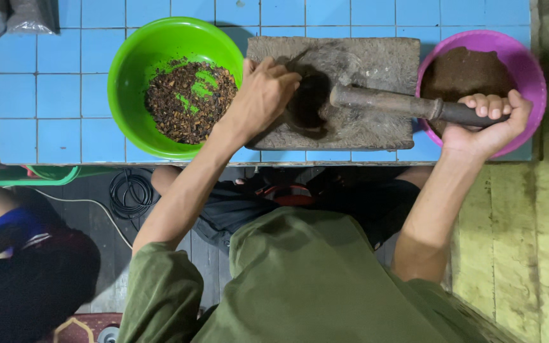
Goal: The person uses a pestle and mortar to grind dark brown spices. They repeatedly scoop spices from a green bowl into the mortar, grind them, and transfer the ground powder into a pink bowl.
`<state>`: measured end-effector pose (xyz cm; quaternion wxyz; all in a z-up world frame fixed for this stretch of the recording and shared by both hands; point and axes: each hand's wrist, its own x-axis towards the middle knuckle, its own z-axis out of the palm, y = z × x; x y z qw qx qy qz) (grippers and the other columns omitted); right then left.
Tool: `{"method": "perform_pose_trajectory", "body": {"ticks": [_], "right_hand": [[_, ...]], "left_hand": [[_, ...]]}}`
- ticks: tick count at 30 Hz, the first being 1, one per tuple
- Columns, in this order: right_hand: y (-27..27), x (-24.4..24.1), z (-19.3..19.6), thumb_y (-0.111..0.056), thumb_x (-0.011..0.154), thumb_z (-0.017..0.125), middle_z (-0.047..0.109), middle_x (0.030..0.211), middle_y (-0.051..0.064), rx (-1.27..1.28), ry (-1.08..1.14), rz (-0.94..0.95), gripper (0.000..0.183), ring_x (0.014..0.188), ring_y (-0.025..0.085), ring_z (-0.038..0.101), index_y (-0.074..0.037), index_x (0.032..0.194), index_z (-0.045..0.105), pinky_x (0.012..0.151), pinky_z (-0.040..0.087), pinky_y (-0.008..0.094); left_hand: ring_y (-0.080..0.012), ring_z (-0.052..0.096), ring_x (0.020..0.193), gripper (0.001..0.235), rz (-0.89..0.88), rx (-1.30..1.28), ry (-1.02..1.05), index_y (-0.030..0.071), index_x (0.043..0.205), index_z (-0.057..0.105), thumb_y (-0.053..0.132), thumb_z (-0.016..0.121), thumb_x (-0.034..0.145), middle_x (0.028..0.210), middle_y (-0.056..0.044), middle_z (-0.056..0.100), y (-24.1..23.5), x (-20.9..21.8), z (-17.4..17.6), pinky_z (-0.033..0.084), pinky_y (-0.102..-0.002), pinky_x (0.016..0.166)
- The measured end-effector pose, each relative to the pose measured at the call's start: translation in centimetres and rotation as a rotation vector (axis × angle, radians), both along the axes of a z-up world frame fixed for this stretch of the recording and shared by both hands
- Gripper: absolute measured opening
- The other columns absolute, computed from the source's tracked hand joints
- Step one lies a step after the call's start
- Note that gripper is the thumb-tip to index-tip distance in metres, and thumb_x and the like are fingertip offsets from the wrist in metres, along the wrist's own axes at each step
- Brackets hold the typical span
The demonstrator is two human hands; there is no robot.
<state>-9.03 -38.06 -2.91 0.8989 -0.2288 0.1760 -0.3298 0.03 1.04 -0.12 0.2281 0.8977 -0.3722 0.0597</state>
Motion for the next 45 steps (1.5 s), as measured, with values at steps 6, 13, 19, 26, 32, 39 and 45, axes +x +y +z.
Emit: {"method": "perform_pose_trajectory", "body": {"ticks": [6,13,19,26,32,39,45], "right_hand": [[0.6,0.0,0.6,-0.008,0.078,0.068,0.040,0.049,-0.005,0.015,0.025,-0.036,0.030,0.046,0.013,0.038,-0.016,0.059,0.046,0.055,0.035,0.029],[-0.3,-0.1,-0.3,-0.008,0.082,0.067,0.041,0.051,-0.004,0.006,-0.009,-0.001,0.030,0.047,0.013,0.038,-0.016,0.060,0.047,0.054,0.034,0.028],[0.1,0.1,0.1,-0.007,0.079,0.068,0.041,0.050,-0.004,0.016,-0.003,-0.006,0.030,0.047,0.013,0.038,-0.015,0.059,0.048,0.055,0.035,0.029],[0.0,-0.1,0.1,-0.007,0.080,0.067,0.042,0.050,-0.004,0.021,-0.008,-0.007,0.029,0.047,0.013,0.039,-0.015,0.060,0.048,0.054,0.038,0.030],[0.6,-0.1,0.5,-0.007,0.079,0.067,0.042,0.050,-0.004,0.000,0.008,-0.030,0.029,0.047,0.013,0.040,-0.015,0.059,0.048,0.054,0.039,0.030],[0.1,0.0,0.1,-0.007,0.079,0.068,0.041,0.050,-0.004,0.021,0.000,-0.021,0.029,0.046,0.013,0.039,-0.015,0.060,0.048,0.054,0.037,0.029],[0.5,-0.1,0.4,-0.006,0.079,0.068,0.042,0.050,-0.004,0.008,0.007,-0.033,0.028,0.046,0.013,0.040,-0.015,0.060,0.049,0.053,0.038,0.029]], "left_hand": [[-0.0281,0.042,0.090,0.024,-0.072,0.023,0.120,0.005,0.105,0.076,0.021,0.058,0.103,0.091,-0.006,0.070,0.1,-1.0,0.3,0.028,-0.049,0.078],[-0.0314,0.046,0.094,0.026,0.002,-0.012,0.039,0.004,0.116,0.072,0.022,0.059,0.103,0.091,-0.009,0.068,-0.4,-0.1,-0.7,0.035,-0.059,0.083],[-0.0275,0.043,0.089,0.026,-0.141,0.031,0.107,0.007,0.090,0.069,0.020,0.054,0.106,0.081,-0.007,0.062,-0.9,-0.6,-0.1,0.029,-0.049,0.079],[-0.0281,0.044,0.089,0.023,-0.084,0.040,0.049,0.009,0.092,0.069,0.023,0.057,0.106,0.088,-0.004,0.068,-1.2,-0.6,0.3,0.029,-0.044,0.084],[-0.0257,0.042,0.089,0.025,-0.236,0.066,0.174,0.011,0.113,0.075,0.026,0.058,0.103,0.095,-0.003,0.071,0.0,-1.6,2.3,0.026,-0.046,0.080],[-0.0231,0.042,0.088,0.030,-0.257,0.031,0.232,0.009,0.110,0.076,0.031,0.056,0.103,0.095,-0.002,0.071,2.5,-1.6,3.7,0.026,-0.048,0.085],[-0.0258,0.045,0.087,0.020,-0.186,0.095,-0.048,0.011,0.097,0.073,0.024,0.059,0.105,0.083,-0.002,0.064,1.3,-1.2,1.2,0.027,-0.044,0.075]]}}
